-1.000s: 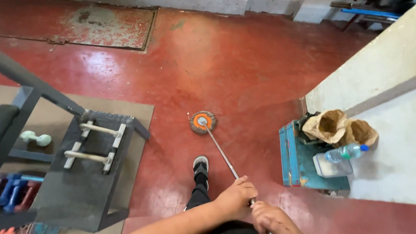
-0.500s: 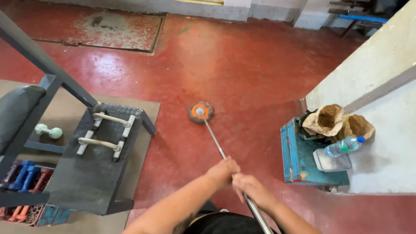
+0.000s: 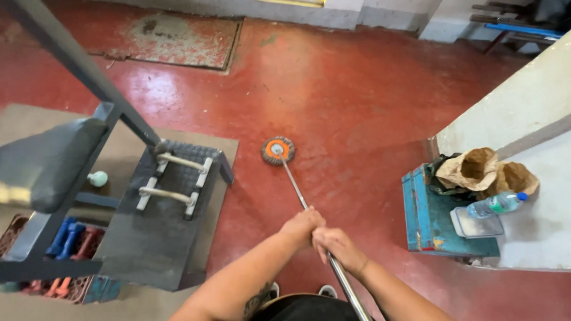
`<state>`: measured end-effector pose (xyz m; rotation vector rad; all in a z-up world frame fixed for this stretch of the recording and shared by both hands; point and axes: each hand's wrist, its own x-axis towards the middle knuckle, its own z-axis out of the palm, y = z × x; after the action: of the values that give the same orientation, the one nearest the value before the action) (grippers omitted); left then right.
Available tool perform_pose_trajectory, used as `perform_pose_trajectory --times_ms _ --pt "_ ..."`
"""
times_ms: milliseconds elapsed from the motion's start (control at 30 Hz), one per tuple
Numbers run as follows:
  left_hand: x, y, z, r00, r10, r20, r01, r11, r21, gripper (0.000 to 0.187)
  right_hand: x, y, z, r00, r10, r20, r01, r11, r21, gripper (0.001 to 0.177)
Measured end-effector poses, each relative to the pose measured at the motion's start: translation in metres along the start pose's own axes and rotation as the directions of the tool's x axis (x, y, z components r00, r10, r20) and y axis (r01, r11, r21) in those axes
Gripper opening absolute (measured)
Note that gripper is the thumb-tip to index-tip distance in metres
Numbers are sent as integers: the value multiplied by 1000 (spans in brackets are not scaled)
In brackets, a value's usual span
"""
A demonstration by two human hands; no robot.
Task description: Mopping the floor in a gym environment around various fitness equipment.
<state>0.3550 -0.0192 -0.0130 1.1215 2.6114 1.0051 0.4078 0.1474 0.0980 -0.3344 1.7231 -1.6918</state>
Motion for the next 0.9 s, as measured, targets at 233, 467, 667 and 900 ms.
perform_pose_trajectory --times_ms 233,467,667,900 --pt "-66 22 -34 996 -83 -10 83 997 5 17 -6 -42 63 964 -266 7 266 962 -62 51" --pt "-98 91 -108 961 -263 83 268 962 -53 14 -19 -77 102 839 -525 143 542 830 -131 58" --pt "-83 -56 25 982 -139 -129 61 876 -479 5 31 -33 100 927 -365 -90 358 929 -93 54" --pt "-66 16 -17 977 132 -169 -189 903 -386 23 -27 -17 92 917 -343 -202 325 938 -116 55"
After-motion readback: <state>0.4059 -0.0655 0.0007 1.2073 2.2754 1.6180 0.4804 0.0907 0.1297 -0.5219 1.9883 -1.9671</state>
